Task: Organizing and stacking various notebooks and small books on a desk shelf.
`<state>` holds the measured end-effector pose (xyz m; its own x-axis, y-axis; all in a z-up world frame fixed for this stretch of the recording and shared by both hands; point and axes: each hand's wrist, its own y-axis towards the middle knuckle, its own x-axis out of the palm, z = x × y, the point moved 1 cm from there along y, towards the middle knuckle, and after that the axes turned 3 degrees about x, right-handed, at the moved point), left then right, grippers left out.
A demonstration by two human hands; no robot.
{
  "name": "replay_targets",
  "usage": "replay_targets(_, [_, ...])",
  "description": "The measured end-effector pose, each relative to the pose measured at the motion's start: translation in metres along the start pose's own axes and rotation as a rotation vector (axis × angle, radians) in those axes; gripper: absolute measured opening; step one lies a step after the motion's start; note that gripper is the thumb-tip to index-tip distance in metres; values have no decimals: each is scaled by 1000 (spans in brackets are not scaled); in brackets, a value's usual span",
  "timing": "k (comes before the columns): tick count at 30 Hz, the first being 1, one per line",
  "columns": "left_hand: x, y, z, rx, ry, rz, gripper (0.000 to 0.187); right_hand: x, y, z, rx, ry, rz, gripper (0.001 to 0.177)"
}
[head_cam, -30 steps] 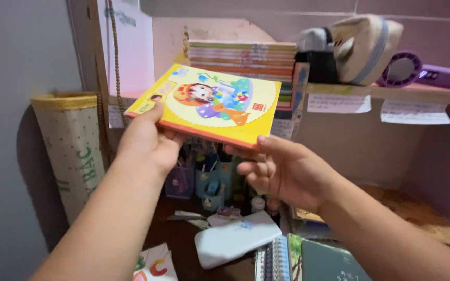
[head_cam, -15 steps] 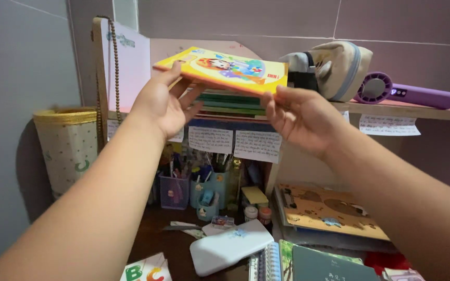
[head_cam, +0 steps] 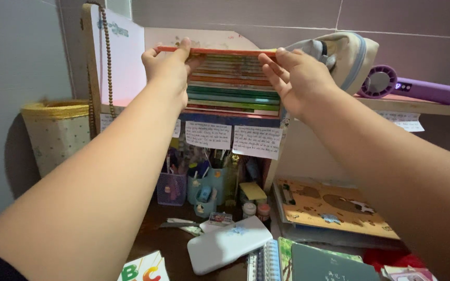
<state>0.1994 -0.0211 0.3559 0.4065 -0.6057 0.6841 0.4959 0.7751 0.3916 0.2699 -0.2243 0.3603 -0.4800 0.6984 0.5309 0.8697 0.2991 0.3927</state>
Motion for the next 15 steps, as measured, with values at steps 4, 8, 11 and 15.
replay_targets(4, [0,-5,7,89,386,65,66,-11,-6,6,-251,-344,-62,80])
replay_targets(8, [3,-7,2,217,506,-135,61,-26,5,17,-731,-928,-183,75])
replay_targets(11, [-1,6,-14,268,659,-187,53,-38,25,31,-915,-1229,-217,80])
replay_targets(15, [-2,16,-22,154,839,-248,62,-28,21,35,-775,-1480,-308,88])
